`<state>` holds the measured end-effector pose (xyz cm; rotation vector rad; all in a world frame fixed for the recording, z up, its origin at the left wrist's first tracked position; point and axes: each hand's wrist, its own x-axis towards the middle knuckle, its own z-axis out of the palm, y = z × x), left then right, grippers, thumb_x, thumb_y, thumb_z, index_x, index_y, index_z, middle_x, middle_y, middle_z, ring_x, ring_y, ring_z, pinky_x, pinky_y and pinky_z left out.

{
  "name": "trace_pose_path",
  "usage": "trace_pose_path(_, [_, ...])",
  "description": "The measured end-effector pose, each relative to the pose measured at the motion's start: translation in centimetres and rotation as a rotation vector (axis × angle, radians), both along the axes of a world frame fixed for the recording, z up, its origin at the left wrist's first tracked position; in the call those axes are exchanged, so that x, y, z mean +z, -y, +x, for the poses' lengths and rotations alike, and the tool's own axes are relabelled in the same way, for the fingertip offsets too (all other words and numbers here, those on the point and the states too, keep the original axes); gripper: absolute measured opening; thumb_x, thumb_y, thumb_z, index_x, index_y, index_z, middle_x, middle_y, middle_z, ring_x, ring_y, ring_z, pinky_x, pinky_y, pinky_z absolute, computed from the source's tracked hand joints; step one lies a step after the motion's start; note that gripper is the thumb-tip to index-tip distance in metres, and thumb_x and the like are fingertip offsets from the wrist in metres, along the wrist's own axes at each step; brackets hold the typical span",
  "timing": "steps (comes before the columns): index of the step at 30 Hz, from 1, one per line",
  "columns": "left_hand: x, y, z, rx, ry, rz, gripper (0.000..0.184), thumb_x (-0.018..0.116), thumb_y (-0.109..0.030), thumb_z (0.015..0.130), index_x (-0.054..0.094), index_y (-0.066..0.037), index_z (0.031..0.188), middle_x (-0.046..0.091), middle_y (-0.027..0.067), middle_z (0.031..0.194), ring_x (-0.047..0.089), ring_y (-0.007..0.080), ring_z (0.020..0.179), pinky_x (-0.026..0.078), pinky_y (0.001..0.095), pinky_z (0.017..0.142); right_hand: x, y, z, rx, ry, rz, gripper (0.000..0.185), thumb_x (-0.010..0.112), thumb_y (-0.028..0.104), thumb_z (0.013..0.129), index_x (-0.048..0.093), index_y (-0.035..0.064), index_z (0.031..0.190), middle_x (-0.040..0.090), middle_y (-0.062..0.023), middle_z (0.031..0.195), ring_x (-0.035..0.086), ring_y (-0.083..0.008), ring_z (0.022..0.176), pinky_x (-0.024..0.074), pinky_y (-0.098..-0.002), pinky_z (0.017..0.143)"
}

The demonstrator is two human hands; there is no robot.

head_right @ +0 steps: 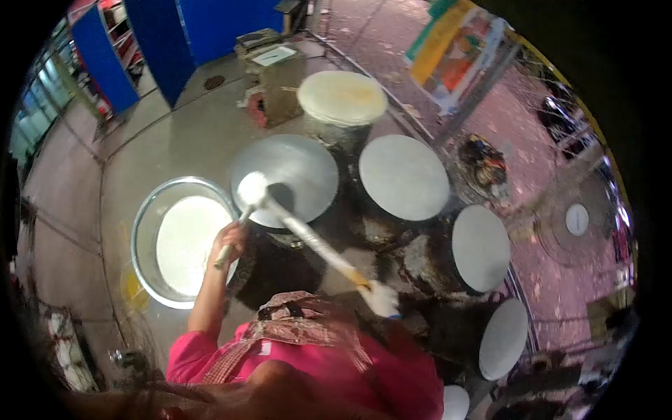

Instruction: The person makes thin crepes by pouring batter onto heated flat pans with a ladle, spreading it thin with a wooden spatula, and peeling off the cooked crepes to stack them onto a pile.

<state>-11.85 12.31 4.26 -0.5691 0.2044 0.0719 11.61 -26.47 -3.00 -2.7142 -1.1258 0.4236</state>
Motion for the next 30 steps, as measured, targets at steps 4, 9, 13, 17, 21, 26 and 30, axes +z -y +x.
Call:
trace_pose_path(4, [1.5, -3.2, 5.8, -0.059, -0.408, 0.651, 0.015, 0.046, -0.017, 0.091, 0.035, -0.012, 0.082, 0.028, -0.0035, 0.051, 0.023, 0.0056, 0.034, 0.020, 0.0202, 0.027, 1.7, -1.6, 5.0, -0.344, -0.191, 0.214, 0.045, 0.054, 0.044, 0.083, 0.060, 0.0034, 0.100, 0.063, -0.0209, 0.084, 0.060, -0.0372, 0.080, 0.0457, -0.0457, 0.069])
trace_pose_path(9, [0.7, -7.1, 13.4, -0.183, -0.862, 1.549, 0.025, 0.050, -0.012, 0.087, 0.039, -0.015, 0.109, 0.034, -0.0002, 0.053, 0.034, 0.0102, 0.037, 0.027, 0.0252, 0.032, 9.1, -13.0, 2.6, -0.153, -0.092, 0.291, 0.039, 0.051, 0.042, 0.085, 0.057, 0.0173, 0.114, 0.063, -0.0212, 0.087, 0.059, -0.0391, 0.083, 0.0462, -0.0463, 0.075])
trace_pose_path(13, [-8.4, -9.2, 18.3, -0.084, -0.855, 1.500, 0.043, 0.050, -0.007, 0.081, 0.037, -0.019, 0.120, 0.047, 0.0076, 0.059, 0.047, 0.0204, 0.044, 0.038, 0.0354, 0.038, 2.3, -20.0, 3.7, -0.089, -0.060, 0.149, 0.035, 0.053, 0.037, 0.083, 0.059, 0.0170, 0.111, 0.061, -0.0232, 0.091, 0.058, -0.0396, 0.084, 0.0469, -0.0460, 0.075])
trace_pose_path(17, [-12.9, -11.8, 16.9, -0.115, -1.507, 2.700, 0.069, 0.047, -0.005, 0.079, 0.019, -0.028, 0.138, 0.057, 0.0174, 0.077, 0.060, 0.0340, 0.074, 0.047, 0.0447, 0.064, -1.8, -17.6, 7.8, -0.196, -0.456, 0.605, 0.032, 0.062, 0.021, 0.079, 0.062, 0.0033, 0.106, 0.066, -0.0153, 0.093, 0.064, -0.0223, 0.083, 0.0485, -0.0323, 0.076])
trace_pose_path(21, [-8.6, -11.8, 15.7, -0.288, -1.526, 2.735, 0.073, 0.045, -0.006, 0.079, 0.015, -0.029, 0.142, 0.059, 0.0220, 0.089, 0.060, 0.0372, 0.082, 0.047, 0.0459, 0.072, -2.1, -24.6, 4.6, -0.439, -0.792, 1.289, 0.032, 0.064, 0.013, 0.078, 0.061, -0.0035, 0.105, 0.066, -0.0044, 0.088, 0.056, -0.0090, 0.078, 0.0455, -0.0239, 0.071])
trace_pose_path(26, [-3.4, -14.2, 16.2, 0.486, -1.453, 2.335, 0.075, 0.048, -0.003, 0.076, 0.021, -0.024, 0.142, 0.054, 0.0126, 0.057, 0.054, 0.0251, 0.053, 0.043, 0.0391, 0.057, -4.6, -25.0, 8.0, -0.241, -0.153, 0.364, 0.031, 0.052, 0.036, 0.083, 0.065, 0.0116, 0.098, 0.064, -0.0177, 0.091, 0.061, -0.0331, 0.084, 0.0481, -0.0409, 0.075])
trace_pose_path(30, [-1.9, -13.5, 9.8, 0.499, -1.202, 2.242, 0.071, 0.046, -0.004, 0.076, 0.023, -0.019, 0.142, 0.058, 0.0127, 0.074, 0.048, 0.0155, 0.059, 0.044, 0.0283, 0.058, -6.0, -31.3, 3.5, -0.519, -0.821, 1.071, 0.035, 0.067, 0.021, 0.076, 0.063, 0.0004, 0.103, 0.067, -0.0160, 0.088, 0.061, -0.0197, 0.082, 0.0442, -0.0279, 0.080])
